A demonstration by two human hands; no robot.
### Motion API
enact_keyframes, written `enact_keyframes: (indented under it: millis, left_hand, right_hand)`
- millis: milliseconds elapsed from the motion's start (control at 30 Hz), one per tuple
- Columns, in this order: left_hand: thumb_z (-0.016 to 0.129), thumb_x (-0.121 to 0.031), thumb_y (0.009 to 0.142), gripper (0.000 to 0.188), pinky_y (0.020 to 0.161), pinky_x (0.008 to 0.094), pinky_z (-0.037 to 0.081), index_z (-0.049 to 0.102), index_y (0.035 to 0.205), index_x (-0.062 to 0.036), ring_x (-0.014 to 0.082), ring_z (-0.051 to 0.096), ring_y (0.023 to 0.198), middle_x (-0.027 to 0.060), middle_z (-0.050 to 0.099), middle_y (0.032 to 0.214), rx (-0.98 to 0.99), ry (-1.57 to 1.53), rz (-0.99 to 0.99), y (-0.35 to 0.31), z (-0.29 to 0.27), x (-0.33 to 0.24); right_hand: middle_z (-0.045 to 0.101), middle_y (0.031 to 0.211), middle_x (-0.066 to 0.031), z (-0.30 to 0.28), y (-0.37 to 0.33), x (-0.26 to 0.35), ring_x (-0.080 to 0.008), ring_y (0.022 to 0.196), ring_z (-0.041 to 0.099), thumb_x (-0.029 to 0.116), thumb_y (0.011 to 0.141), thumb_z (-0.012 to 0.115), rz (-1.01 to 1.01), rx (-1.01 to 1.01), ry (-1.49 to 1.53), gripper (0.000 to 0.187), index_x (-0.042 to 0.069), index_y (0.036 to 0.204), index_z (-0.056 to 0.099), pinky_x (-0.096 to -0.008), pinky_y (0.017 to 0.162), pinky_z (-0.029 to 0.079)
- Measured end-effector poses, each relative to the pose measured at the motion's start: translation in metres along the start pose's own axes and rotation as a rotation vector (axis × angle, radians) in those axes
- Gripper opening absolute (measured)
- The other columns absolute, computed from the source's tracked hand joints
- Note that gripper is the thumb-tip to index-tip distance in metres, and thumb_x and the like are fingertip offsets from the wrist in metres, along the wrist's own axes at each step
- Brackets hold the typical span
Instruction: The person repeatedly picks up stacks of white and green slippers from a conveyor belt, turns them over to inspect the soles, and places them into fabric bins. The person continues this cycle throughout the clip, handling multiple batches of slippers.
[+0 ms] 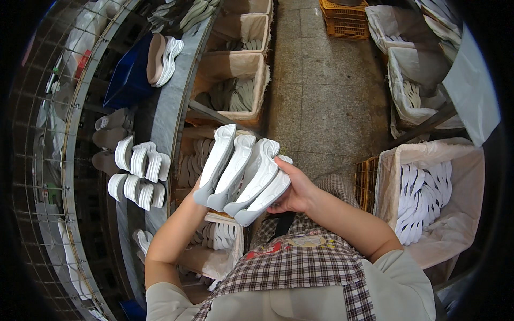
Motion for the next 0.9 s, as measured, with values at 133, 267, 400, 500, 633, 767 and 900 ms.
enact_keyframes:
  millis: [133,267,400,500,633,767,900]
  left_hand:
    - [0.057,-0.038,0.091,0.05,0.079,0.0311,0.052,0.055,0.117,0.0048,0.0206,0.064,0.092,0.0128,0.064,0.108,-0.086,0.035,-0.025,-0.003,0.009,-0.003]
    - [0.055,-0.042,0.091,0.056,0.079,0.0322,0.053,0.052,0.12,0.0056,0.0217,0.064,0.092,0.0136,0.063,0.109,-0.101,0.051,-0.02,-0.009,0.016,-0.006]
    - [0.052,-0.044,0.092,0.061,0.078,0.0345,0.055,0.047,0.124,0.0073,0.0238,0.064,0.092,0.0162,0.061,0.11,-0.204,0.203,0.008,-0.016,0.022,-0.003]
    - [0.048,-0.028,0.096,0.048,0.078,0.0335,0.056,0.043,0.126,0.0089,0.0257,0.064,0.094,0.0189,0.06,0.111,-0.206,0.126,0.033,-0.016,0.033,0.0]
    - [0.049,-0.016,0.094,0.047,0.083,0.0378,0.055,0.038,0.132,0.0083,0.0283,0.061,0.101,0.0212,0.054,0.121,-0.081,-0.164,0.135,-0.016,0.047,0.001]
    - [0.049,-0.016,0.094,0.047,0.083,0.0379,0.055,0.038,0.132,0.0082,0.0283,0.061,0.102,0.0212,0.054,0.122,-0.023,-0.202,0.148,-0.013,0.054,-0.001]
    - [0.049,-0.016,0.094,0.046,0.084,0.038,0.055,0.038,0.132,0.0081,0.0284,0.061,0.102,0.0211,0.054,0.122,0.012,-0.192,0.154,-0.003,0.056,-0.002]
  right_hand:
    - [0.046,0.132,-0.0107,0.002,0.001,0.001,-0.0309,0.118,0.043,0.061,0.089,0.041,-0.008,0.006,-0.022,0.058,0.019,0.129,0.046,-0.0546,0.088,0.037]
    - [0.039,0.139,-0.0145,0.006,-0.001,0.002,-0.0336,0.125,0.039,0.059,0.091,0.038,-0.031,0.019,-0.063,0.065,0.015,0.138,0.038,-0.0586,0.093,0.037]
    - [0.049,0.129,-0.0112,0.012,-0.003,0.003,-0.0301,0.119,0.041,0.061,0.087,0.043,-0.08,-0.06,-0.152,0.061,0.018,0.13,0.047,-0.0512,0.094,0.029]
    - [0.032,0.139,-0.0227,0.023,-0.01,0.008,-0.0357,0.127,0.035,0.055,0.086,0.052,-0.336,-0.106,-0.312,0.085,0.008,0.144,0.013,-0.0599,0.099,0.026]
    - [0.018,0.143,-0.0309,0.035,-0.027,0.015,-0.0375,0.13,0.032,0.047,0.086,0.056,-0.477,-0.186,-0.5,0.099,0.003,0.143,-0.013,-0.0541,0.104,0.028]
    - [0.014,0.147,-0.0279,0.044,-0.038,0.015,-0.0353,0.133,0.027,0.044,0.094,0.043,-0.658,-0.11,-0.537,0.084,0.002,0.144,-0.009,-0.043,0.108,0.025]
    - [0.016,0.147,-0.0266,0.048,-0.044,0.018,-0.0335,0.134,0.025,0.049,0.097,0.029,-0.827,-0.005,-0.614,0.074,0.003,0.146,-0.003,-0.0415,0.109,0.024]
Point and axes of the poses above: each hand's wrist, its own y-axis towards the middle knuckle, its own z-axis out of the palm, x = y × z, the point moved 2 cm from there along y, towards the middle knuckle
